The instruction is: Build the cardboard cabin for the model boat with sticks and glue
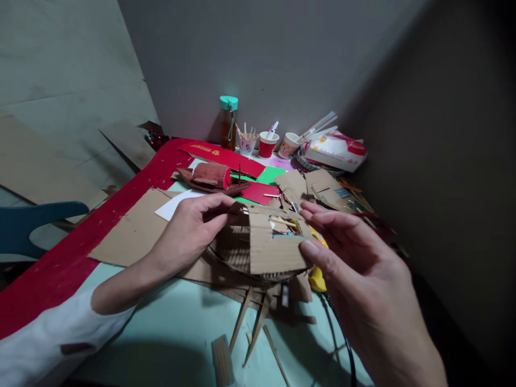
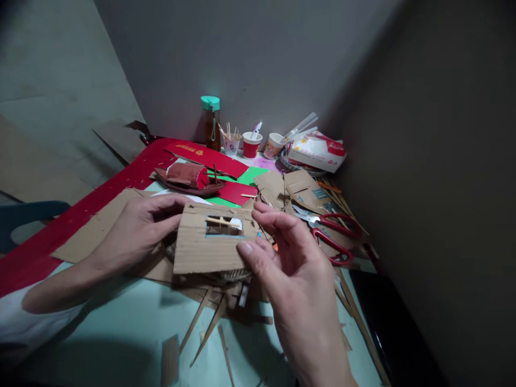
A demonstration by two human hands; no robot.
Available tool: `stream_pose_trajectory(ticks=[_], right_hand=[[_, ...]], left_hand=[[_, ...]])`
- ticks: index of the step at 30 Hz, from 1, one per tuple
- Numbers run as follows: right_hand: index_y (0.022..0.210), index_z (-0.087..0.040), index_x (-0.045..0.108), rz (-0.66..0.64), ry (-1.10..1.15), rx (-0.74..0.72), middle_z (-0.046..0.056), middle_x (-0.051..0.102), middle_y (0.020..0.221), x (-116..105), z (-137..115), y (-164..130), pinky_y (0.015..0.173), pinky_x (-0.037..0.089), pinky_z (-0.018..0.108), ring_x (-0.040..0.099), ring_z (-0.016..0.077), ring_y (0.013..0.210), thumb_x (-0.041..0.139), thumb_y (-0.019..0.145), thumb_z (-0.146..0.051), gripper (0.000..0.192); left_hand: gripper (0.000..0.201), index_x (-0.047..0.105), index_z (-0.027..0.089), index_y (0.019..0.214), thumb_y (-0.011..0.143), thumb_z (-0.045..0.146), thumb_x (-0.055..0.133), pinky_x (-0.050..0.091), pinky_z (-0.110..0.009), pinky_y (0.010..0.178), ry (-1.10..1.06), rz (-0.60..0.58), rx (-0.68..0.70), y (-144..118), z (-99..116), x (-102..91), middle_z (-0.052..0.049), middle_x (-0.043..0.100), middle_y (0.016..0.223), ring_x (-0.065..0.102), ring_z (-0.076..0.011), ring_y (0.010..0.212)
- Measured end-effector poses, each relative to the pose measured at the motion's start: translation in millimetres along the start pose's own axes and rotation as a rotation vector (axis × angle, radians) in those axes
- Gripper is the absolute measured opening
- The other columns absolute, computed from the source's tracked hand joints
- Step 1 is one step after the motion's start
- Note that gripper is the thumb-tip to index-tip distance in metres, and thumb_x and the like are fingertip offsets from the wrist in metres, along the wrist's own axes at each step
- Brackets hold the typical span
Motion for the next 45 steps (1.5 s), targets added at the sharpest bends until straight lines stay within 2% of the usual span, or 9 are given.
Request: stream_pose_trajectory(ticks=[4, 7, 10, 14, 18, 23, 31, 38, 45], right_hand=[[0.108, -0.028, 0.074, 0.035, -0.134, -0.217, 0.005, 0.076, 0.125, 6.4, -4.5, -18.4, 0.085, 0.064, 0.016, 0.074, 0.0158, 0.117, 0.083, 0.085, -0.012, 0.030], [0.119, -0.028, 0.068, 0.006, -0.259, -0.379, 0.005, 0.068, 0.126, 15.8, -4.9, -30.1, 0.092, 0.063, 0.020, 0.066, 0.0154, 0.124, 0.076, 0.087, -0.003, 0.042], [0.127, -0.026, 0.063, -0.024, -0.382, -0.494, 0.006, 0.061, 0.126, 21.9, -4.7, -35.1, 0.094, 0.061, 0.026, 0.060, 0.0173, 0.125, 0.073, 0.088, 0.000, 0.048], [0.127, -0.022, 0.062, -0.032, -0.541, -0.586, 0.006, 0.058, 0.123, 25.5, -6.2, -35.7, 0.090, 0.061, 0.022, 0.061, 0.0154, 0.114, 0.073, 0.087, 0.002, 0.048], [0.118, -0.022, 0.065, -0.028, -0.675, -0.579, 0.008, 0.059, 0.121, 26.2, -3.2, -35.0, 0.080, 0.064, 0.025, 0.061, 0.0191, 0.112, 0.075, 0.086, -0.002, 0.038], [0.115, -0.025, 0.065, -0.097, -0.726, -0.511, 0.010, 0.059, 0.125, 23.4, 4.8, -32.6, 0.075, 0.065, 0.031, 0.062, 0.0249, 0.115, 0.074, 0.088, -0.008, 0.033], [0.116, -0.026, 0.065, -0.114, -0.881, -0.559, 0.010, 0.064, 0.119, 23.1, 3.2, -32.4, 0.076, 0.062, 0.034, 0.064, 0.0236, 0.104, 0.074, 0.089, -0.012, 0.032], [0.118, -0.024, 0.063, -0.141, -0.893, -0.593, 0.009, 0.064, 0.111, 26.8, 0.2, -34.3, 0.073, 0.064, 0.029, 0.068, 0.0199, 0.096, 0.067, 0.089, -0.005, 0.035], [0.121, -0.023, 0.064, -0.178, -0.922, -0.573, 0.008, 0.063, 0.106, 24.7, 3.3, -36.0, 0.071, 0.065, 0.024, 0.069, 0.0182, 0.091, 0.071, 0.090, -0.010, 0.034]], left_hand=[[0.014, 0.085, 0.028, 0.082, 0.084, 0.024, 0.071, 0.058, -0.039, 0.083, 0.033, 0.021, 0.002, -0.1, -4.7, -1.2, -0.002, 0.084, 0.088, 0.075, -0.0260, 0.086], [0.018, 0.085, 0.029, 0.077, 0.084, 0.022, 0.070, 0.057, -0.040, 0.088, 0.046, 0.017, 0.035, 0.4, -4.3, -2.8, -0.002, 0.083, 0.089, 0.075, -0.0260, 0.090], [0.018, 0.086, 0.032, 0.078, 0.084, 0.022, 0.071, 0.056, -0.041, 0.090, 0.074, 0.007, 0.089, 3.4, -0.7, -5.0, -0.002, 0.083, 0.091, 0.074, -0.0260, 0.094], [0.017, 0.087, 0.031, 0.080, 0.082, 0.023, 0.072, 0.054, -0.039, 0.093, 0.115, -0.018, 0.144, 9.3, 1.6, -5.5, -0.002, 0.084, 0.093, 0.073, -0.0255, 0.098], [0.019, 0.086, 0.030, 0.080, 0.079, 0.020, 0.071, 0.053, -0.038, 0.096, 0.152, -0.057, 0.150, 14.0, -4.4, -2.5, -0.003, 0.084, 0.095, 0.072, -0.0250, 0.101], [0.019, 0.085, 0.031, 0.078, 0.079, 0.020, 0.070, 0.052, -0.038, 0.097, 0.168, -0.095, 0.101, 17.4, -14.1, 1.4, -0.002, 0.085, 0.100, 0.073, -0.0253, 0.103], [0.021, 0.084, 0.032, 0.077, 0.077, 0.022, 0.066, 0.053, -0.031, 0.084, 0.209, -0.094, 0.045, 17.6, -12.2, 4.4, 0.001, 0.085, 0.093, 0.076, -0.0238, 0.092], [0.020, 0.082, 0.030, 0.078, 0.084, 0.026, 0.063, 0.052, -0.034, 0.077, 0.227, -0.096, 0.022, 11.3, -14.8, 10.1, 0.000, 0.083, 0.092, 0.073, -0.0242, 0.085], [0.020, 0.080, 0.029, 0.078, 0.085, 0.024, 0.063, 0.051, -0.035, 0.082, 0.269, -0.078, 0.058, 10.4, -12.8, 10.9, 0.000, 0.082, 0.092, 0.074, -0.0243, 0.089]])
Point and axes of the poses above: each hand's wrist, its own y-axis towards the middle knuckle, its own x-axis out of the palm, z = x × y, the point moved 5 cm from there along y, towards the middle knuckle
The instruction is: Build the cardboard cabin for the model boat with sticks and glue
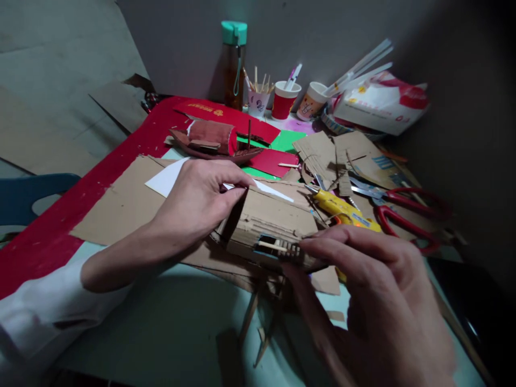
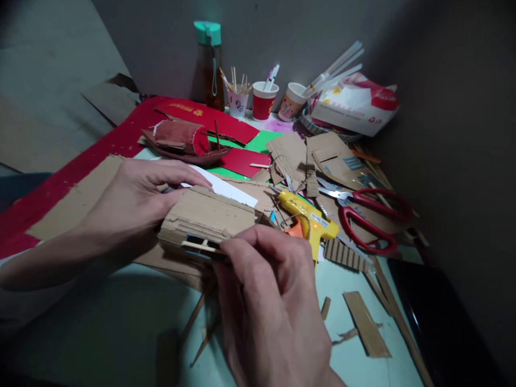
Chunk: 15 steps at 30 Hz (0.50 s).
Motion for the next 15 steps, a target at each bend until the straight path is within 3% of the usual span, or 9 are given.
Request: stream_pose_trajectory(ticks=[6, 12, 15], right_hand=[[0.124, -0.025, 0.067, -0.036, -0.016, 0.048, 0.009, 0.065, 0.110, -1.1, 6.1, -2.7, 0.080, 0.067, 0.030, 0.071, 0.0223, 0.097, 0.071, 0.093, -0.018, 0.032], [0.124, -0.028, 0.069, 0.005, 0.036, 0.133, 0.008, 0.066, 0.111, -2.6, 0.7, -8.5, 0.068, 0.065, 0.028, 0.072, 0.0205, 0.092, 0.071, 0.090, -0.016, 0.036], [0.125, -0.032, 0.069, -0.023, -0.013, 0.108, 0.007, 0.068, 0.111, -4.1, 2.9, -14.0, 0.069, 0.064, 0.033, 0.070, 0.0245, 0.094, 0.074, 0.088, -0.017, 0.041]], left_hand=[[0.021, 0.081, 0.030, 0.082, 0.082, 0.021, 0.062, 0.051, -0.035, 0.081, 0.033, -0.012, 0.054, 0.9, -0.6, 0.4, 0.001, 0.082, 0.094, 0.074, -0.0235, 0.091], [0.020, 0.080, 0.029, 0.082, 0.084, 0.023, 0.061, 0.052, -0.036, 0.082, 0.052, -0.007, 0.048, -0.9, -1.5, 0.1, 0.001, 0.083, 0.094, 0.075, -0.0247, 0.092], [0.022, 0.080, 0.030, 0.080, 0.085, 0.022, 0.060, 0.052, -0.035, 0.081, 0.069, 0.006, 0.043, -2.0, -0.2, 0.9, 0.001, 0.083, 0.093, 0.075, -0.0250, 0.092]])
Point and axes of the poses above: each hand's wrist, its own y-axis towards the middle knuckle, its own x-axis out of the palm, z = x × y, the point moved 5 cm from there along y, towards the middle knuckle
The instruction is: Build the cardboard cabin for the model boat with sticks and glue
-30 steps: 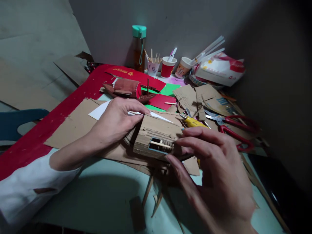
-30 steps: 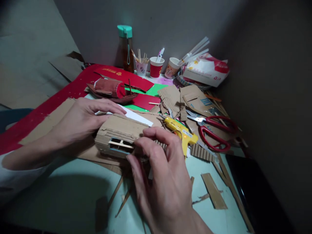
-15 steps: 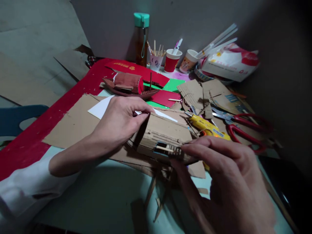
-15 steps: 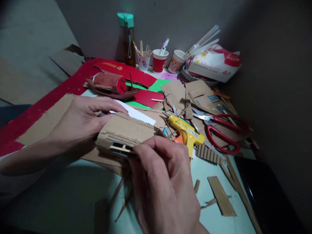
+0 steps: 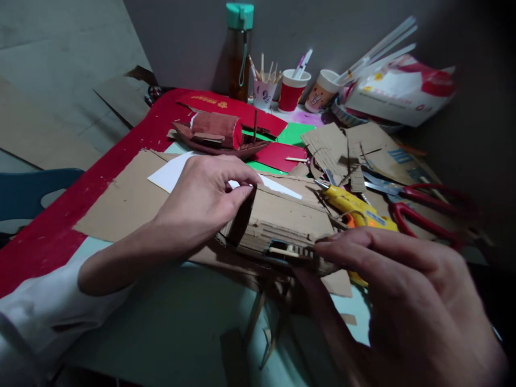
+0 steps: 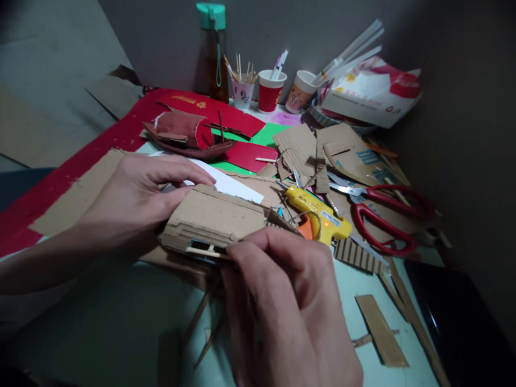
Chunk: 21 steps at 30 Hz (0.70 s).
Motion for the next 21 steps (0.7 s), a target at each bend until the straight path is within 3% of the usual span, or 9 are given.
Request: stream_pose_trajectory(ticks=[4, 9, 13, 21], right_hand=[[0.126, -0.035, 0.069, -0.010, -0.088, -0.048, 0.009, 0.067, 0.116, 0.7, 10.5, -5.1, 0.073, 0.061, 0.041, 0.062, 0.0315, 0.103, 0.079, 0.086, -0.028, 0.042], [0.122, -0.030, 0.067, -0.092, -0.050, -0.102, 0.007, 0.067, 0.105, 11.1, 5.7, -1.0, 0.064, 0.059, 0.031, 0.065, 0.0237, 0.091, 0.069, 0.093, -0.022, 0.030], [0.115, -0.029, 0.066, -0.084, -0.072, -0.077, 0.005, 0.068, 0.105, 10.5, -3.9, 0.2, 0.060, 0.056, 0.030, 0.066, 0.0217, 0.087, 0.065, 0.092, -0.016, 0.026], [0.129, -0.015, 0.063, -0.130, 0.018, -0.200, 0.010, 0.071, 0.113, 11.0, -6.0, -1.5, 0.076, 0.059, 0.033, 0.065, 0.0233, 0.094, 0.060, 0.091, -0.010, 0.039]], left_hand=[[0.023, 0.080, 0.030, 0.080, 0.084, 0.019, 0.061, 0.054, -0.035, 0.085, 0.009, 0.012, 0.012, -0.6, 1.2, 0.5, 0.002, 0.083, 0.094, 0.076, -0.0242, 0.095], [0.024, 0.081, 0.030, 0.081, 0.083, 0.018, 0.061, 0.054, -0.034, 0.083, 0.028, -0.004, 0.019, -1.3, 1.8, -0.8, 0.004, 0.084, 0.094, 0.076, -0.0225, 0.093], [0.022, 0.080, 0.029, 0.081, 0.083, 0.019, 0.061, 0.052, -0.033, 0.079, 0.028, -0.029, 0.007, -2.1, 2.4, -1.7, 0.003, 0.084, 0.090, 0.076, -0.0217, 0.088], [0.020, 0.080, 0.029, 0.079, 0.086, 0.023, 0.062, 0.052, -0.036, 0.081, -0.005, -0.045, 0.032, -0.9, -3.0, -0.2, 0.001, 0.083, 0.086, 0.076, -0.0249, 0.085]])
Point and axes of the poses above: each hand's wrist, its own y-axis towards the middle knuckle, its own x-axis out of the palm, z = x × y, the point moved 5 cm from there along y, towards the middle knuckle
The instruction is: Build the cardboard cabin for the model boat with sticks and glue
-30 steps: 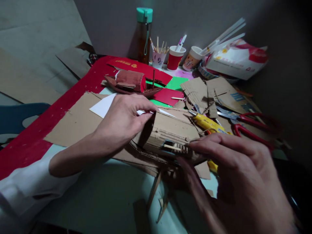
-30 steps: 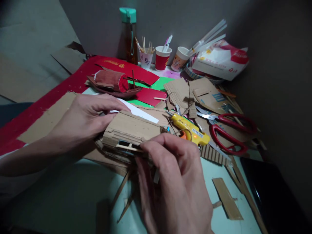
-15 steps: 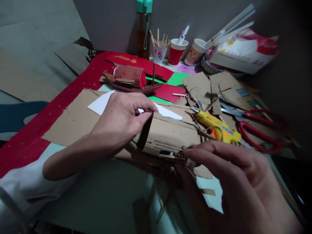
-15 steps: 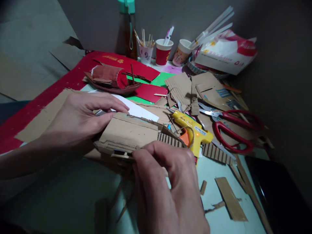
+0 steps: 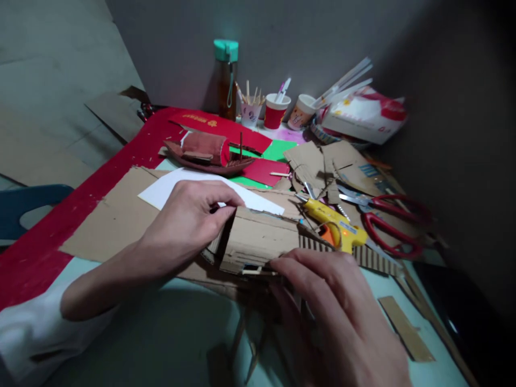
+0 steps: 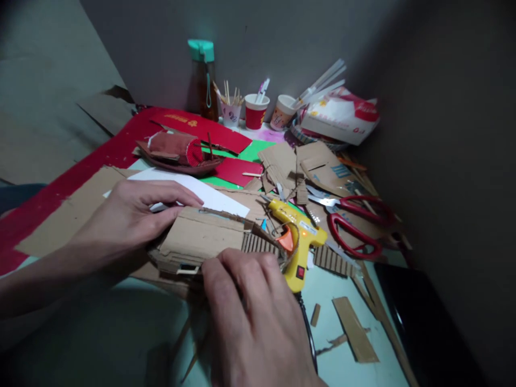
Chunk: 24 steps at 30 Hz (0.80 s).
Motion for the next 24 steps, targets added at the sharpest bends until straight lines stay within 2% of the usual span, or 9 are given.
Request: stream_pose_trajectory(ticks=[6, 11, 14, 18, 21, 24], right_hand=[[0.128, -0.016, 0.058, 0.071, 0.130, 0.036, 0.008, 0.072, 0.110, -7.7, 5.2, 2.9, 0.086, 0.058, 0.030, 0.066, 0.0184, 0.097, 0.059, 0.090, 0.000, 0.041], [0.126, -0.013, 0.058, 0.181, 0.060, 0.095, 0.009, 0.069, 0.112, -24.2, 12.7, 12.3, 0.097, 0.053, 0.028, 0.065, 0.0172, 0.106, 0.061, 0.096, -0.003, 0.032], [0.120, -0.011, 0.061, 0.205, -0.044, 0.183, 0.010, 0.068, 0.105, -30.2, 24.3, 15.6, 0.087, 0.054, 0.029, 0.067, 0.0183, 0.098, 0.058, 0.100, -0.009, 0.020], [0.116, -0.011, 0.064, 0.142, -0.116, 0.242, 0.009, 0.069, 0.096, -27.0, 37.2, 15.4, 0.068, 0.053, 0.032, 0.069, 0.0200, 0.079, 0.055, 0.103, -0.018, 0.017], [0.118, -0.012, 0.063, 0.103, -0.098, 0.268, 0.009, 0.071, 0.098, -21.1, 41.9, 13.7, 0.067, 0.053, 0.034, 0.070, 0.0211, 0.077, 0.052, 0.105, -0.022, 0.020], [0.124, -0.012, 0.061, 0.060, -0.047, 0.271, 0.012, 0.072, 0.105, -14.1, 42.9, 13.4, 0.074, 0.056, 0.035, 0.072, 0.0234, 0.086, 0.050, 0.106, -0.020, 0.023]], left_hand=[[0.018, 0.080, 0.028, 0.082, 0.088, 0.026, 0.064, 0.053, -0.037, 0.082, -0.011, -0.001, -0.024, -2.3, -1.6, 0.0, -0.002, 0.084, 0.090, 0.076, -0.0258, 0.087], [0.019, 0.079, 0.027, 0.082, 0.089, 0.030, 0.062, 0.052, -0.037, 0.083, 0.012, -0.009, -0.071, -5.0, -1.1, -1.4, -0.002, 0.084, 0.092, 0.075, -0.0251, 0.089], [0.019, 0.079, 0.025, 0.081, 0.087, 0.032, 0.062, 0.052, -0.036, 0.081, 0.040, 0.001, -0.101, -6.1, -3.0, -2.8, -0.002, 0.084, 0.091, 0.075, -0.0247, 0.086], [0.021, 0.078, 0.023, 0.081, 0.085, 0.035, 0.061, 0.052, -0.037, 0.079, 0.071, 0.041, -0.148, -10.0, -4.4, -6.5, -0.006, 0.084, 0.092, 0.075, -0.0263, 0.086], [0.020, 0.075, 0.023, 0.081, 0.084, 0.036, 0.060, 0.051, -0.037, 0.077, 0.091, 0.054, -0.170, -14.4, -2.3, -7.7, -0.006, 0.081, 0.091, 0.073, -0.0263, 0.085], [0.017, 0.071, 0.024, 0.084, 0.084, 0.033, 0.057, 0.049, -0.036, 0.074, 0.123, 0.045, -0.175, -17.5, -0.3, -6.7, -0.004, 0.077, 0.089, 0.069, -0.0242, 0.080]])
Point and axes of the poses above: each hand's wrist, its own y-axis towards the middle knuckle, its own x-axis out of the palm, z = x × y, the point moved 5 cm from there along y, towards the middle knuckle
